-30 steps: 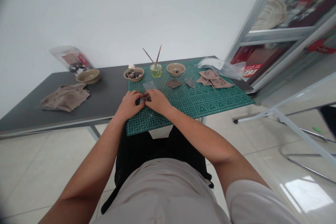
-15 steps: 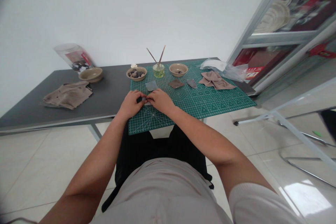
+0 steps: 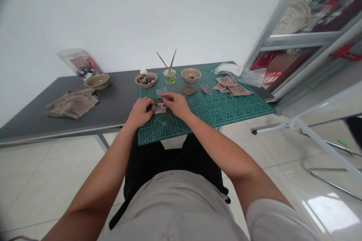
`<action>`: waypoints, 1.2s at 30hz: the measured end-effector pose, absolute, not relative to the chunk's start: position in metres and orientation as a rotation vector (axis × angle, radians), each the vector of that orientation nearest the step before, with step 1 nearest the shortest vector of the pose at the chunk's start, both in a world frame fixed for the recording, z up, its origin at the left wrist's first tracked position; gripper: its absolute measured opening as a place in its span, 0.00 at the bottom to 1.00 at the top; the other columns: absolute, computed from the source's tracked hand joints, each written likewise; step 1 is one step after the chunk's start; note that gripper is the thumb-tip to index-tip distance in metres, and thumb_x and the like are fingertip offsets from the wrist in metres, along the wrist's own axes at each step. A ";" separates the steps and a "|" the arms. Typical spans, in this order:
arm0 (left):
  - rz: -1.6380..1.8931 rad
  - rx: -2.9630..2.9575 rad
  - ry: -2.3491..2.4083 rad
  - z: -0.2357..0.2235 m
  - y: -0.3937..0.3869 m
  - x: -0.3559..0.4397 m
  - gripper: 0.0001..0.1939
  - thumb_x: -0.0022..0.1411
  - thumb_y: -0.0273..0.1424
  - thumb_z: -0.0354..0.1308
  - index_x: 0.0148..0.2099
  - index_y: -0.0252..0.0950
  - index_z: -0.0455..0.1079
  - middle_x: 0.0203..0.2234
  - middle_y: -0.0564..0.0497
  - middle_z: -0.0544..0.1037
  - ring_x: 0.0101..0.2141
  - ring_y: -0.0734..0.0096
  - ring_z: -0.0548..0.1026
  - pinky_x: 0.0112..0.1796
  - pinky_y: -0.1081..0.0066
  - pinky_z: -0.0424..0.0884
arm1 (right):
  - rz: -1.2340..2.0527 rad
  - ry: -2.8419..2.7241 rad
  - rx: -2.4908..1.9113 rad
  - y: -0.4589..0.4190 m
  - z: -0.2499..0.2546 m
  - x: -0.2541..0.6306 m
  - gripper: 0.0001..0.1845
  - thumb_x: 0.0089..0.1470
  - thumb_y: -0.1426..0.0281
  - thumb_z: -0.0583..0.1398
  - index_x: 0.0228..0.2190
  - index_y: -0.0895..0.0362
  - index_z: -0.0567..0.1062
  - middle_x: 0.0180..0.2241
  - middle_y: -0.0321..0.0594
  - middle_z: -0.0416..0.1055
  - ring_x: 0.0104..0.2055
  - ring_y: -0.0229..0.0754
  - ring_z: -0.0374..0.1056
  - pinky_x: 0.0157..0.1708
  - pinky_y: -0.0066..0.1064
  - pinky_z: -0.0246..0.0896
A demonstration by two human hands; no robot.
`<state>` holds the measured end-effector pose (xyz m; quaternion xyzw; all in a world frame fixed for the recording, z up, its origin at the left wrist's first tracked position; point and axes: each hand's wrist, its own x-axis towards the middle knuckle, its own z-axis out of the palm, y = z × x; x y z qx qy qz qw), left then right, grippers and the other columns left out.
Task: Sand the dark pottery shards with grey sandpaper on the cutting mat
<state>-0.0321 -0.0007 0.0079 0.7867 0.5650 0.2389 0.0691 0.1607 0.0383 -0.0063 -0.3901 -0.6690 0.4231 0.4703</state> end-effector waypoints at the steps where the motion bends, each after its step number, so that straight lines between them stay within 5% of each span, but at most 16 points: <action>1: 0.712 2.370 1.708 0.008 -0.001 -0.032 0.08 0.59 0.29 0.56 0.42 0.40 0.71 0.41 0.45 0.76 0.45 0.52 0.69 0.47 0.53 0.66 | 1.125 -1.544 -0.930 0.041 -0.006 0.162 0.12 0.54 0.67 0.62 0.40 0.54 0.81 0.29 0.36 0.78 0.30 0.39 0.73 0.33 0.33 0.69; 10: 0.682 2.396 1.738 0.008 -0.002 -0.030 0.09 0.60 0.30 0.55 0.44 0.40 0.71 0.42 0.45 0.76 0.46 0.51 0.69 0.47 0.52 0.66 | 1.548 -1.133 -0.793 0.042 0.004 0.165 0.12 0.45 0.68 0.69 0.34 0.57 0.80 0.31 0.38 0.79 0.31 0.37 0.74 0.36 0.32 0.73; 36: 0.743 2.339 1.733 0.006 -0.003 -0.030 0.08 0.58 0.30 0.57 0.42 0.41 0.66 0.41 0.45 0.75 0.46 0.50 0.69 0.46 0.54 0.66 | 1.885 -1.042 -0.602 0.020 0.013 0.154 0.09 0.49 0.73 0.71 0.34 0.60 0.79 0.34 0.41 0.81 0.40 0.43 0.79 0.47 0.36 0.77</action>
